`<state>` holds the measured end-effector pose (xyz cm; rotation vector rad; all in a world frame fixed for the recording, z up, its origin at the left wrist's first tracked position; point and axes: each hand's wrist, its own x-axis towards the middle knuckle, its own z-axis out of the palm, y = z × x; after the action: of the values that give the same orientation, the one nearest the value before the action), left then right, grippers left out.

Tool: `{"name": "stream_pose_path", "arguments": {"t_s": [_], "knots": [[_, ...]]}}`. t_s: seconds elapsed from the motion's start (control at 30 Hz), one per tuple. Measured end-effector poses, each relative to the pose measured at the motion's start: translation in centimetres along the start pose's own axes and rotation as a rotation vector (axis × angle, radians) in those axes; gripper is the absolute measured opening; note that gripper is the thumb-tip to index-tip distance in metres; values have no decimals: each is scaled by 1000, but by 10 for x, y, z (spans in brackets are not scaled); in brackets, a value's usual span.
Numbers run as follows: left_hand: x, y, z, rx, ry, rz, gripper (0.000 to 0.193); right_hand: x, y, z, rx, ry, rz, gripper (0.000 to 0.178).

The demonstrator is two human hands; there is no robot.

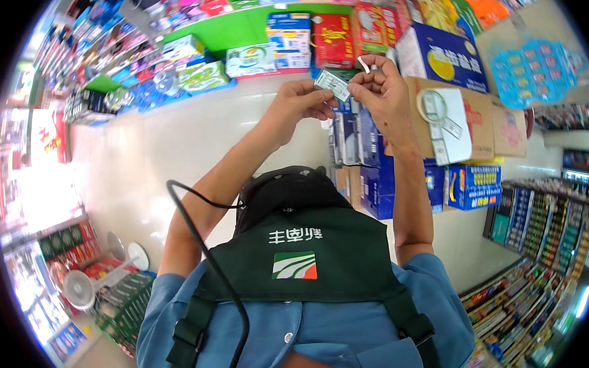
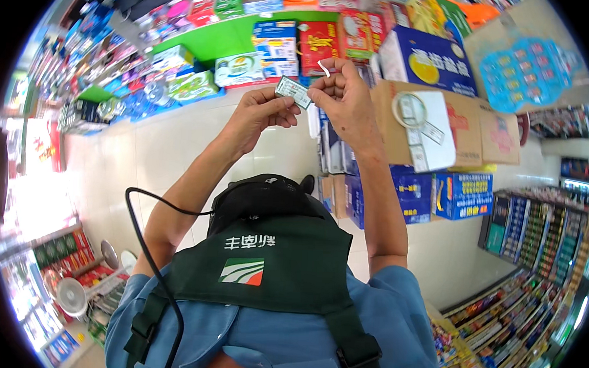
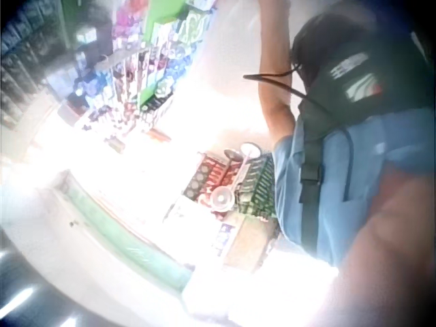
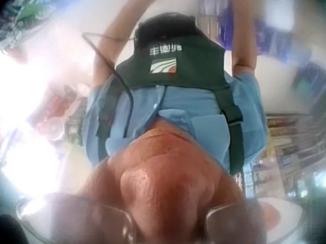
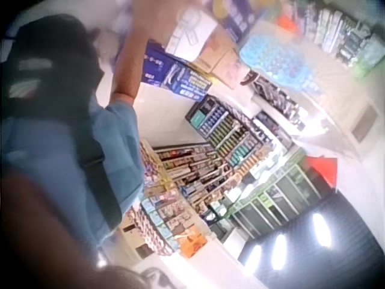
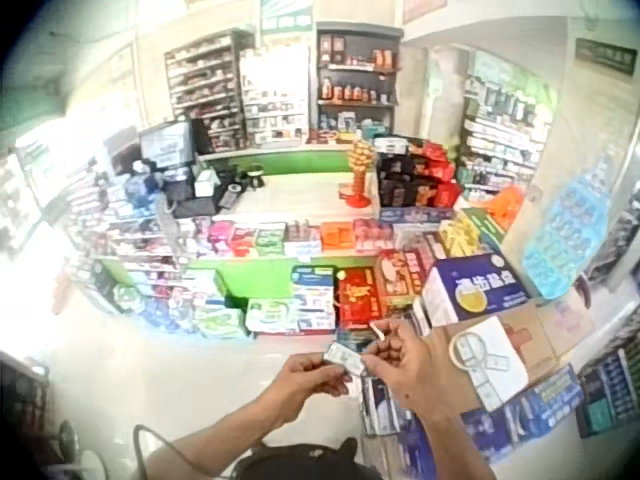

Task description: The person walks through a convenience store aisle holding a sheet of price tags. They tear off individual tags and apply them to various snack packages on the shelves. The person also retrieves a roll of tape from the counter and uses it to secure a tag to a cardboard box.

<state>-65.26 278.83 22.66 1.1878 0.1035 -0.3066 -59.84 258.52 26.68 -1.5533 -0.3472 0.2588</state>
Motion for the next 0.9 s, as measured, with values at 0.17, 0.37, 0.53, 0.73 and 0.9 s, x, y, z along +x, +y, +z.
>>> {"name": "stream_pose_path", "arguments": {"t_s": [0.17,0.37,0.53,0.73,0.9], "knots": [[-62,16,-82,-119,168,65,19,33,4,107,11,-167,-6,48],[-136,29,-192,-202,319,170,20,59,11,250,17,-317,-19,47],[-197,32,-274,-210,489,202,23,69,28,361,118,-415,51,48],[-252,44,-349,-298,563,207,20,76,33,464,28,-549,46,51],[-264,56,-410,-318,623,187,19,103,43,527,20,-610,63,50]]}}
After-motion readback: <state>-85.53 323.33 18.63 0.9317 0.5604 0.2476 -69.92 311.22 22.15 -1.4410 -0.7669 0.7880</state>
